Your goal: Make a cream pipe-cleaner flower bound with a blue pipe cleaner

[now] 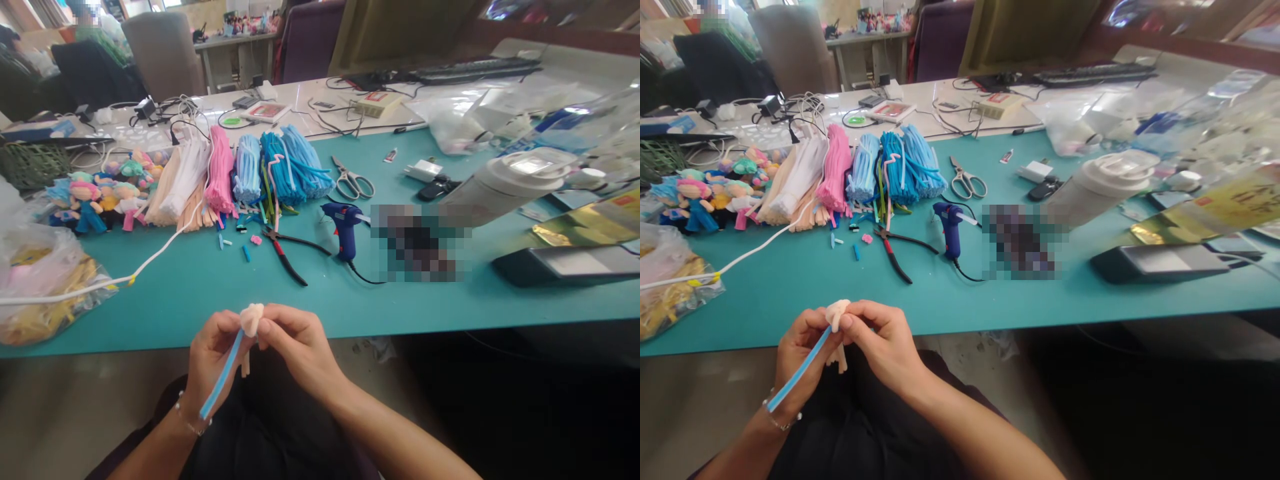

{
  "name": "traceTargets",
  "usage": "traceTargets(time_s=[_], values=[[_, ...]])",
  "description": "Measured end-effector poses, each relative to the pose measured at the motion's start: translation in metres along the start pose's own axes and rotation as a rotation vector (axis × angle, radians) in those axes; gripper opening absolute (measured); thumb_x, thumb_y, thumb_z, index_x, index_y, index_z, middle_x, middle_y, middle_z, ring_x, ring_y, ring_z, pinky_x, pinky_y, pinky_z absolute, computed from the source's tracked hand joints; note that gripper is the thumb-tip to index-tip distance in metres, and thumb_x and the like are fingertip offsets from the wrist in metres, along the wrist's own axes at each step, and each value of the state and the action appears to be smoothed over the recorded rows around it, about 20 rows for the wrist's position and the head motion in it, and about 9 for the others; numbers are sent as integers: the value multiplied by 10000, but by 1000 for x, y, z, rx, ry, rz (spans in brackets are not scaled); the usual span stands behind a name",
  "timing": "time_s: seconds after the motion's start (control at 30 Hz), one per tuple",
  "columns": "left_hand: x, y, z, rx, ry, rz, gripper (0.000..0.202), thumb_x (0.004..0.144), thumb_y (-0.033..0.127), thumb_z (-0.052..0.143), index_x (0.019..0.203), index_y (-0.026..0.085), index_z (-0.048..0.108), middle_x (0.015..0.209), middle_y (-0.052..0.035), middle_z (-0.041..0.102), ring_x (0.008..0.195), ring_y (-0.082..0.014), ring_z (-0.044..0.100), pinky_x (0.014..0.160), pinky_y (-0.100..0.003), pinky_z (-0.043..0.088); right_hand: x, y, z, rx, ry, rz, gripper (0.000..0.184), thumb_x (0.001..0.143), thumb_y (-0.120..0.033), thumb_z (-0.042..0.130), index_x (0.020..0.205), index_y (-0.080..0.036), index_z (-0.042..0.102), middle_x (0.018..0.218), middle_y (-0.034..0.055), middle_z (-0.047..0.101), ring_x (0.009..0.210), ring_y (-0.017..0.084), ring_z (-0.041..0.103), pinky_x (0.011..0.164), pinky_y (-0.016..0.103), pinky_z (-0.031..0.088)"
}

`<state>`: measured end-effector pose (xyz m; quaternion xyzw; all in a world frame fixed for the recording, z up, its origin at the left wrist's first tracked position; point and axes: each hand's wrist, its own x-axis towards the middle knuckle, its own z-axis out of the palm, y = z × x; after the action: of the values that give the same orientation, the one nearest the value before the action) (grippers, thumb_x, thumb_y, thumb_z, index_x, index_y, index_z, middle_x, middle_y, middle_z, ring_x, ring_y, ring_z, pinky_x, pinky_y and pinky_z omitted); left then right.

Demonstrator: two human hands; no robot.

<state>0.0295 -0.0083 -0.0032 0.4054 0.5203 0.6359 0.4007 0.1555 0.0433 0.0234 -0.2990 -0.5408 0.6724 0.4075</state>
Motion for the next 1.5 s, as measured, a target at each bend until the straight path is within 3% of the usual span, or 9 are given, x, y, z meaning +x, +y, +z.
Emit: traceTargets(time_s=[0.17,0.47,0.77,0.93,1.1,1.3,1.5], values=[[-1,-1,-2,1,1,-107,216,714,350,776,685,178,648,651,-3,675,603,-133,640,578,-232,543,0,-1,3,175,32,121,375,721,-523,743,636,-176,630,583,-24,561,560,115,516,595,250,482],[-5,-2,-4,-4,25,-243,260,696,424,774,699,174,702,617,-9,666,585,-145,611,543,-232,512,-1,4,3,185,10,103,426,742,-563,717,669,-180,544,636,-16,577,585,113,521,585,247,452],[-3,-12,-8,-86,51,-262,292,662,419,801,731,156,694,666,-34,692,643,-180,657,620,-272,541,-1,5,1,-15,-3,-5,449,822,-597,607,666,-184,525,599,-16,555,549,112,505,562,250,425],[0,-11,-8,-82,74,-288,290,649,413,813,709,162,681,642,-10,676,606,-148,625,597,-245,521,-1,4,2,108,-26,58,433,803,-600,628,780,-168,632,590,-20,565,564,117,514,592,259,440],[-1,-4,-1,-156,35,-294,302,692,448,776,673,168,664,579,0,640,561,-134,604,581,-242,509,1,6,2,243,-28,127,430,762,-583,687,681,-175,578,583,-26,578,549,106,522,602,251,455],[-1,-14,-6,-117,89,-275,282,651,405,814,701,163,677,644,-10,660,613,-148,616,591,-243,506,2,6,3,195,-11,99,428,771,-573,683,653,-185,548,597,-27,582,559,108,538,600,247,474],[-2,-20,-7,-161,65,-300,265,667,387,809,705,159,680,664,-6,665,636,-138,610,632,-240,503,2,7,2,163,12,86,434,774,-569,681,636,-180,545,580,-24,577,545,103,528,575,236,455]])
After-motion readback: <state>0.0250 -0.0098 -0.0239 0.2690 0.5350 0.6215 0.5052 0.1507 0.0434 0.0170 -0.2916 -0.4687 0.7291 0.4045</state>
